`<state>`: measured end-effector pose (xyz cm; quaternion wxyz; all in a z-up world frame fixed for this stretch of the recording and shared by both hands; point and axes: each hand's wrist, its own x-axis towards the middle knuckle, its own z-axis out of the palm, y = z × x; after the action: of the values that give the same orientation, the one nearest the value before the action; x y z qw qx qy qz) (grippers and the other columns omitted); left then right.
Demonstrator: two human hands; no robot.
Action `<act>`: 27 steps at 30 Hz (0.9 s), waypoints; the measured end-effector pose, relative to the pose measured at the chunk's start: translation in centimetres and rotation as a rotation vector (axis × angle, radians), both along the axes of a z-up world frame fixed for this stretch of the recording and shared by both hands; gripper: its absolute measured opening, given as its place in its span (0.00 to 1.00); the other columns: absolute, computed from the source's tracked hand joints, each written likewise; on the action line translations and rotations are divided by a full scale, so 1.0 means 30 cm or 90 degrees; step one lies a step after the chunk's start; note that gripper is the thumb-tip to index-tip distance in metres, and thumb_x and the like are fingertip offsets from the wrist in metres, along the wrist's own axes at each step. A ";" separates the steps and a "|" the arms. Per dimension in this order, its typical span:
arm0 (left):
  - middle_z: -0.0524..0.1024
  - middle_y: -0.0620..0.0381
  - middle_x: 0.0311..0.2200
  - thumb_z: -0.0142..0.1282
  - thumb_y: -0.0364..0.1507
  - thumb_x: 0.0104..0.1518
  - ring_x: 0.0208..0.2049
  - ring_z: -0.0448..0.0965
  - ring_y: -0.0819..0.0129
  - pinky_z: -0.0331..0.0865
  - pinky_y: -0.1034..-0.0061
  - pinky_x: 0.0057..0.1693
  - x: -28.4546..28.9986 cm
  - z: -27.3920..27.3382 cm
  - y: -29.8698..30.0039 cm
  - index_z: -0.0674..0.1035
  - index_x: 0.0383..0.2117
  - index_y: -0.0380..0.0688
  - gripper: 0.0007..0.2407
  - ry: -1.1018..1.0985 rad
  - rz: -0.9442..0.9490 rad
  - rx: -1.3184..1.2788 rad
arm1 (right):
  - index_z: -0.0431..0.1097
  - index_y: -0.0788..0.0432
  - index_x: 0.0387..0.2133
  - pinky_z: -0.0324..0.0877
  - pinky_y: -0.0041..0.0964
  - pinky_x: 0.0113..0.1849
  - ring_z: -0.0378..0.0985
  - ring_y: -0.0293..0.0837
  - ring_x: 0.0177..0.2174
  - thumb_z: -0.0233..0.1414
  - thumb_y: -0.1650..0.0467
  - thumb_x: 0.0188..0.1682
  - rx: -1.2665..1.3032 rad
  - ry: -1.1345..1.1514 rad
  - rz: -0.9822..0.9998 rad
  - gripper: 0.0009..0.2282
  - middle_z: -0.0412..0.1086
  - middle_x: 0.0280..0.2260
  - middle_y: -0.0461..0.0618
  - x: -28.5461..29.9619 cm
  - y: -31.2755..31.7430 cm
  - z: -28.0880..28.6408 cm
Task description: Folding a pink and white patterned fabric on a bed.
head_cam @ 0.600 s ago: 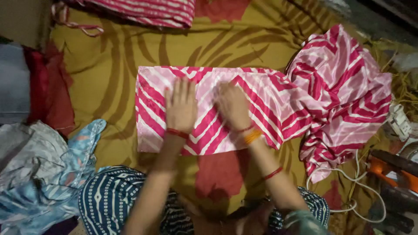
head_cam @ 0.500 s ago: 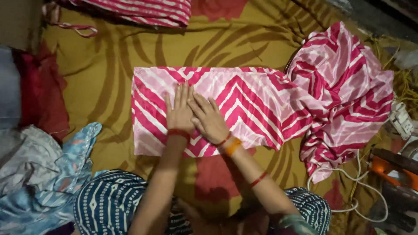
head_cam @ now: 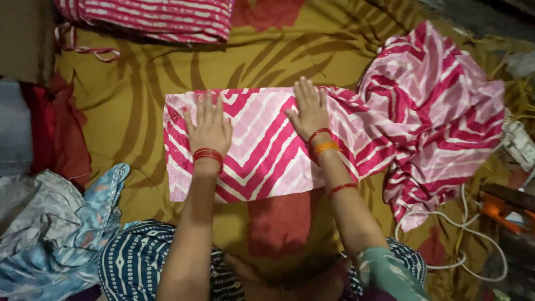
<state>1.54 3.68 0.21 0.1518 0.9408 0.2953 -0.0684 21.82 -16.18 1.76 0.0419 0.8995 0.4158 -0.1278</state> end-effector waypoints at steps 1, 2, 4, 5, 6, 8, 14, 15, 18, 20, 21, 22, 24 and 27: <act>0.36 0.59 0.74 0.29 0.43 0.67 0.74 0.35 0.65 0.29 0.48 0.73 -0.029 -0.013 0.000 0.45 0.73 0.57 0.27 -0.005 -0.003 0.001 | 0.39 0.52 0.72 0.28 0.51 0.67 0.34 0.43 0.71 0.32 0.46 0.56 0.001 -0.005 -0.003 0.36 0.34 0.74 0.48 0.021 -0.053 -0.007; 0.37 0.57 0.74 0.30 0.43 0.66 0.74 0.36 0.64 0.29 0.48 0.72 -0.060 -0.025 0.000 0.46 0.73 0.56 0.27 -0.014 0.000 0.011 | 0.39 0.53 0.72 0.29 0.51 0.68 0.34 0.44 0.71 0.32 0.48 0.57 0.050 -0.015 -0.031 0.35 0.35 0.74 0.49 0.039 -0.106 -0.012; 0.38 0.55 0.74 0.31 0.43 0.66 0.73 0.36 0.63 0.30 0.49 0.72 -0.126 -0.037 -0.001 0.47 0.72 0.54 0.27 -0.029 0.008 0.030 | 0.39 0.54 0.73 0.30 0.50 0.68 0.35 0.45 0.71 0.32 0.51 0.57 0.108 -0.030 -0.054 0.33 0.36 0.74 0.51 0.055 -0.190 -0.026; 0.40 0.54 0.74 0.33 0.43 0.66 0.74 0.37 0.61 0.30 0.50 0.72 -0.165 -0.040 -0.011 0.49 0.73 0.53 0.28 -0.042 0.015 0.071 | 0.40 0.57 0.72 0.31 0.53 0.67 0.36 0.48 0.71 0.34 0.53 0.58 0.142 -0.041 -0.065 0.33 0.38 0.73 0.54 0.051 -0.226 -0.036; 0.42 0.53 0.74 0.34 0.42 0.65 0.75 0.38 0.60 0.31 0.50 0.73 -0.203 -0.046 -0.018 0.51 0.73 0.53 0.28 -0.055 0.021 0.113 | 0.41 0.59 0.72 0.33 0.55 0.66 0.38 0.51 0.70 0.37 0.55 0.58 0.177 -0.052 -0.075 0.33 0.39 0.72 0.57 0.047 -0.259 -0.049; 0.42 0.54 0.74 0.35 0.43 0.65 0.75 0.39 0.62 0.32 0.49 0.73 -0.219 -0.039 -0.010 0.51 0.73 0.52 0.28 -0.066 0.020 0.092 | 0.49 0.59 0.69 0.39 0.56 0.64 0.44 0.55 0.68 0.42 0.57 0.56 0.199 -0.069 -0.084 0.30 0.46 0.70 0.58 0.036 -0.248 -0.033; 0.42 0.54 0.74 0.39 0.41 0.65 0.73 0.41 0.63 0.33 0.45 0.71 -0.252 0.017 -0.057 0.53 0.72 0.55 0.27 -0.013 -0.018 0.048 | 0.70 0.55 0.53 0.65 0.51 0.56 0.69 0.59 0.56 0.53 0.66 0.53 0.371 -0.029 -0.012 0.15 0.65 0.59 0.56 -0.066 -0.128 0.091; 0.41 0.54 0.74 0.40 0.41 0.64 0.73 0.41 0.64 0.33 0.44 0.71 -0.260 0.029 -0.058 0.53 0.71 0.56 0.27 0.013 -0.022 0.063 | 0.70 0.57 0.52 0.69 0.51 0.52 0.71 0.61 0.53 0.53 0.68 0.53 0.422 0.011 0.032 0.14 0.66 0.58 0.58 -0.079 -0.078 0.122; 0.43 0.52 0.75 0.39 0.41 0.65 0.74 0.42 0.61 0.35 0.47 0.73 -0.255 -0.020 -0.036 0.54 0.72 0.56 0.27 -0.065 -0.057 0.094 | 0.72 0.53 0.47 0.72 0.51 0.42 0.75 0.59 0.46 0.52 0.69 0.51 0.362 0.008 -0.020 0.12 0.69 0.53 0.56 -0.038 -0.004 0.099; 0.42 0.51 0.74 0.39 0.42 0.65 0.74 0.41 0.61 0.35 0.46 0.73 -0.227 -0.040 0.005 0.54 0.72 0.55 0.27 -0.068 -0.046 0.051 | 0.72 0.52 0.45 0.72 0.51 0.42 0.76 0.59 0.44 0.53 0.68 0.52 0.336 -0.018 -0.040 0.09 0.71 0.49 0.55 0.014 -0.011 0.051; 0.41 0.51 0.74 0.39 0.43 0.66 0.74 0.41 0.60 0.35 0.46 0.72 -0.219 -0.056 0.021 0.54 0.71 0.55 0.27 -0.068 -0.034 0.009 | 0.73 0.51 0.43 0.72 0.52 0.42 0.77 0.59 0.41 0.53 0.67 0.54 0.312 -0.041 -0.059 0.07 0.72 0.44 0.54 0.037 -0.016 0.021; 0.41 0.51 0.74 0.39 0.43 0.66 0.74 0.41 0.60 0.35 0.46 0.72 -0.209 -0.046 0.037 0.54 0.71 0.55 0.27 -0.067 -0.031 0.003 | 0.73 0.51 0.43 0.72 0.52 0.42 0.77 0.59 0.41 0.53 0.67 0.54 0.305 -0.039 -0.057 0.07 0.72 0.44 0.54 0.047 -0.020 0.026; 0.41 0.49 0.74 0.38 0.44 0.65 0.73 0.41 0.59 0.34 0.42 0.71 -0.200 -0.028 0.067 0.53 0.71 0.55 0.27 -0.010 -0.051 0.074 | 0.72 0.54 0.42 0.70 0.55 0.37 0.75 0.63 0.37 0.52 0.69 0.52 0.273 -0.026 -0.102 0.07 0.70 0.42 0.60 0.058 -0.025 0.031; 0.41 0.50 0.74 0.38 0.43 0.66 0.75 0.41 0.59 0.35 0.43 0.72 -0.182 -0.004 0.081 0.54 0.71 0.56 0.27 -0.072 -0.026 0.027 | 0.71 0.58 0.40 0.70 0.55 0.37 0.75 0.63 0.39 0.54 0.69 0.53 0.306 -0.052 -0.047 0.06 0.71 0.41 0.60 0.094 -0.043 -0.005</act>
<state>-3.92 6.12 0.10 0.1468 0.9520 0.2684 -0.0118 24.63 -17.47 1.60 -0.1613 0.9027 0.3988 0.0103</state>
